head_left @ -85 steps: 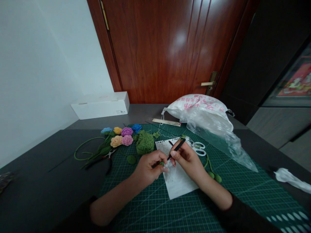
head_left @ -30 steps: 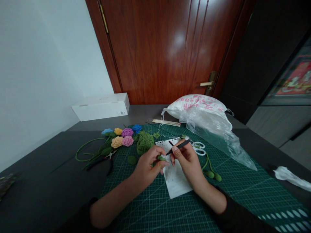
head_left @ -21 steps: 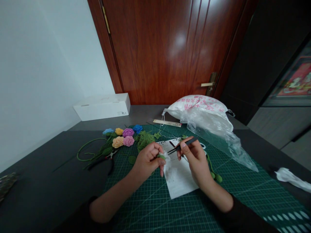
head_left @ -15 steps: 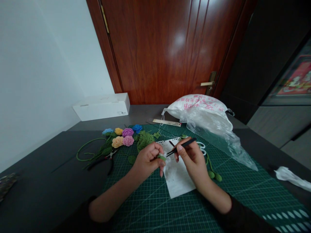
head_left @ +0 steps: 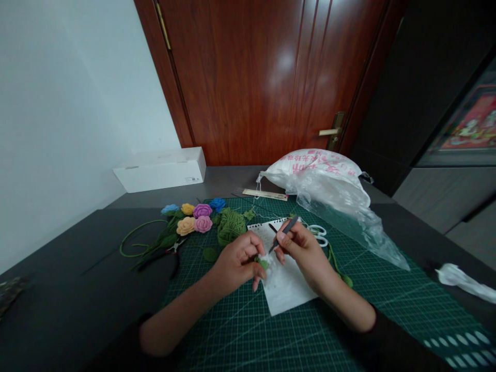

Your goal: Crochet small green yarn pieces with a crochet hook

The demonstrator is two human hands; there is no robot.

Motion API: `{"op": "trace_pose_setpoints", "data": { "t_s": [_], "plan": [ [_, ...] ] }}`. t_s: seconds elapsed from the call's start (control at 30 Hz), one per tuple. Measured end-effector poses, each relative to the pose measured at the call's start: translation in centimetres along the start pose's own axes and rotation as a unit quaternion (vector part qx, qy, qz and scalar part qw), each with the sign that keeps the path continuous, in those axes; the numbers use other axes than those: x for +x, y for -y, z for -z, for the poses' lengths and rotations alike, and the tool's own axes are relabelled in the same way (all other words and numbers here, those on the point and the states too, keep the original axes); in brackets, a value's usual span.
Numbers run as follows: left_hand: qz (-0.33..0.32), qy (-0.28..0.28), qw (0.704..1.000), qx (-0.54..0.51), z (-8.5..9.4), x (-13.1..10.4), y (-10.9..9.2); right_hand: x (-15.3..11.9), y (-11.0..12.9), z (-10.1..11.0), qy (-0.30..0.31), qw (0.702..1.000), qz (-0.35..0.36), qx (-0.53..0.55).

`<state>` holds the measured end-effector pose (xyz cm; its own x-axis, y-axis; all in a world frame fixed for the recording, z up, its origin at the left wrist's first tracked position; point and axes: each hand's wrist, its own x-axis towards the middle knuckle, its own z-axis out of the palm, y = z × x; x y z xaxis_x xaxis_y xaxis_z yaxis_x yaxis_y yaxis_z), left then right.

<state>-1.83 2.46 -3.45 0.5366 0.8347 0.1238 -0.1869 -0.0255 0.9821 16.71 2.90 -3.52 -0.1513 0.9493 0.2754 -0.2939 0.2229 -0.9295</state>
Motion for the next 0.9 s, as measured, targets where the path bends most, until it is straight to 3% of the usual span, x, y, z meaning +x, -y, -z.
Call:
{"op": "trace_pose_setpoints", "data": {
  "t_s": [0.27, 0.43, 0.53, 0.67, 0.9],
  "plan": [
    [0.031, 0.039, 0.998, -0.030, -0.3, -0.2, -0.2, -0.1, 0.5, -0.2, 0.075, 0.997, -0.034, 0.006],
    [0.037, 0.044, 0.996, -0.071, -0.4, -0.2, -0.1, -0.5, 0.5, -0.5, 0.091, 0.996, 0.004, -0.025],
    [0.034, 0.031, 0.996, -0.076, -0.3, -0.1, 0.2, -0.8, 0.6, -0.5, 0.093, 0.987, 0.070, -0.108],
    [0.017, 0.004, 0.997, -0.076, -0.2, 0.0, 0.6, -1.1, 0.4, -0.8, 0.069, 0.967, 0.158, -0.187],
    [-0.002, -0.005, 0.997, -0.076, 0.1, 0.1, 0.7, -0.4, 0.7, 0.2, -0.031, 0.988, 0.122, -0.092]
  ]
}}
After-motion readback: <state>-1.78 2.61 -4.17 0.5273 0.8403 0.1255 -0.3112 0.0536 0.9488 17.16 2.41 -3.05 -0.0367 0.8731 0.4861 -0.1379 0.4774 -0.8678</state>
